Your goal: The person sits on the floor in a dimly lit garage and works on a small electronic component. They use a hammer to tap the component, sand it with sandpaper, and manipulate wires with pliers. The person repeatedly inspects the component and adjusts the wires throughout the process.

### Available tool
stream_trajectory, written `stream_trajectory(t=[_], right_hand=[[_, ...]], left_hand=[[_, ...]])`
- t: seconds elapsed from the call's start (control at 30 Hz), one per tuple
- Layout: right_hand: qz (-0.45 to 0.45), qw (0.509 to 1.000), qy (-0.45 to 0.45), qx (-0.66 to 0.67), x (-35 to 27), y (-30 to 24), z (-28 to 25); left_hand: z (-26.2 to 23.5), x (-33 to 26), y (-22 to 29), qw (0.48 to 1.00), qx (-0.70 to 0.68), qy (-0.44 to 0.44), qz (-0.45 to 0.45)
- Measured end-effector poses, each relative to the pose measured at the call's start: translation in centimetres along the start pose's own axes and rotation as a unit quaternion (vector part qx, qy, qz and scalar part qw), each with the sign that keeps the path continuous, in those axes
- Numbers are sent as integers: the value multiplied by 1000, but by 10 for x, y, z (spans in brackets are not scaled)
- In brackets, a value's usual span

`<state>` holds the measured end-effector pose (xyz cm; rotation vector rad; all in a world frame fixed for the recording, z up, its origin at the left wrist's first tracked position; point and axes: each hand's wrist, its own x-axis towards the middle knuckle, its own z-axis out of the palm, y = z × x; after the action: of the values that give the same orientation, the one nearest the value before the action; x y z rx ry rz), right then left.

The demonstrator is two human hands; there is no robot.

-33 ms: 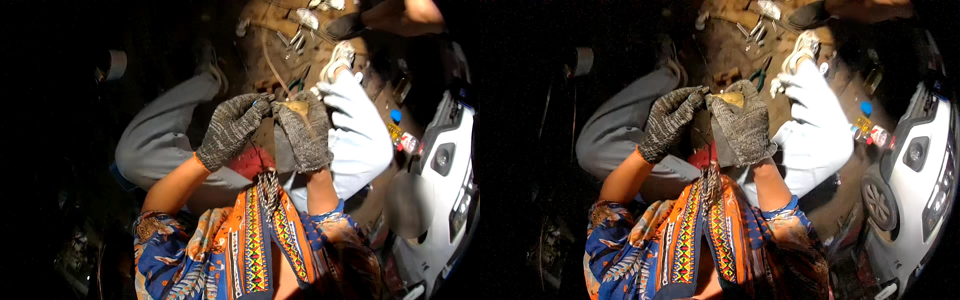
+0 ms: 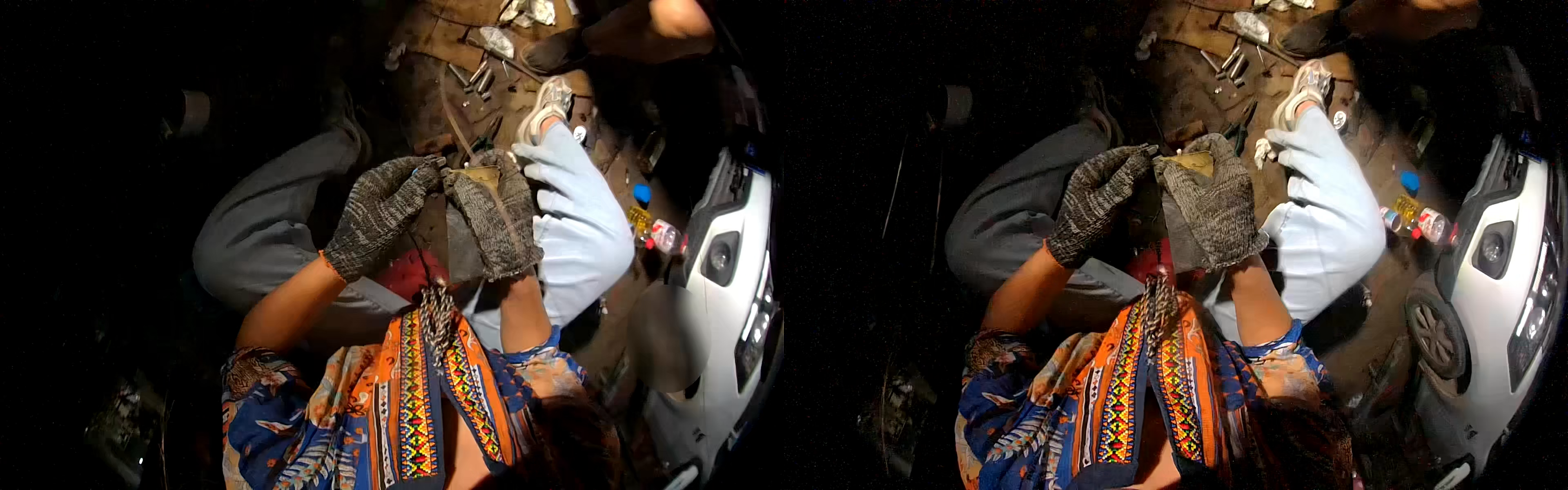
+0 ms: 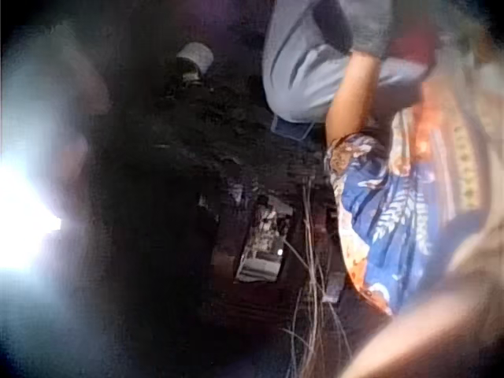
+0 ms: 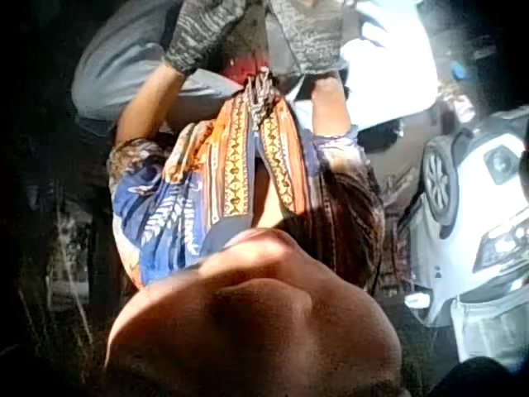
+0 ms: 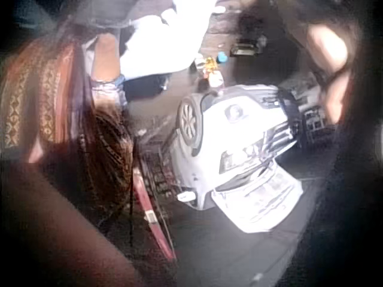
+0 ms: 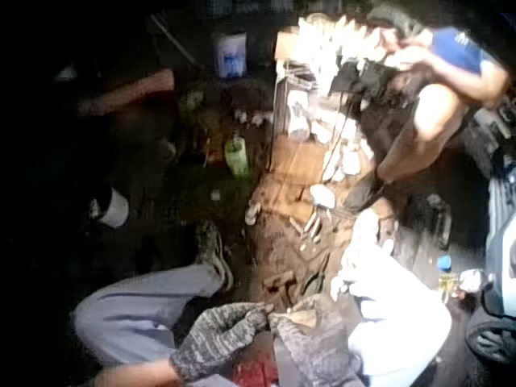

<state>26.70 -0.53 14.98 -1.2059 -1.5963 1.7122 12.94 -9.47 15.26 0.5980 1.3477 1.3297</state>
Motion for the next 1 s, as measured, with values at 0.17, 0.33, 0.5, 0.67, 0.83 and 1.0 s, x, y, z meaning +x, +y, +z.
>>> stream_trajectory(t=[0.17,0.33,0.5,0.67,0.83,1.0], right_hand=[[-71,994,37,-78,48,14,-31],[-86,989,79,93,139,32,-50],[-238,971,10,16,140,15,-87],[-183,967,-12,-177,112,-2,-80],[-187,967,-125,-122,118,7,-88],[-47,979,-84,-178,86,-19,-85]], left_hand=[[18,68,-6,998,-46,-46,-13],[49,123,30,988,-11,-105,113],[62,144,7,971,-148,-118,146],[42,145,-5,969,-90,-72,218],[42,130,6,973,-114,-92,180],[45,132,-4,968,-205,-94,113]])
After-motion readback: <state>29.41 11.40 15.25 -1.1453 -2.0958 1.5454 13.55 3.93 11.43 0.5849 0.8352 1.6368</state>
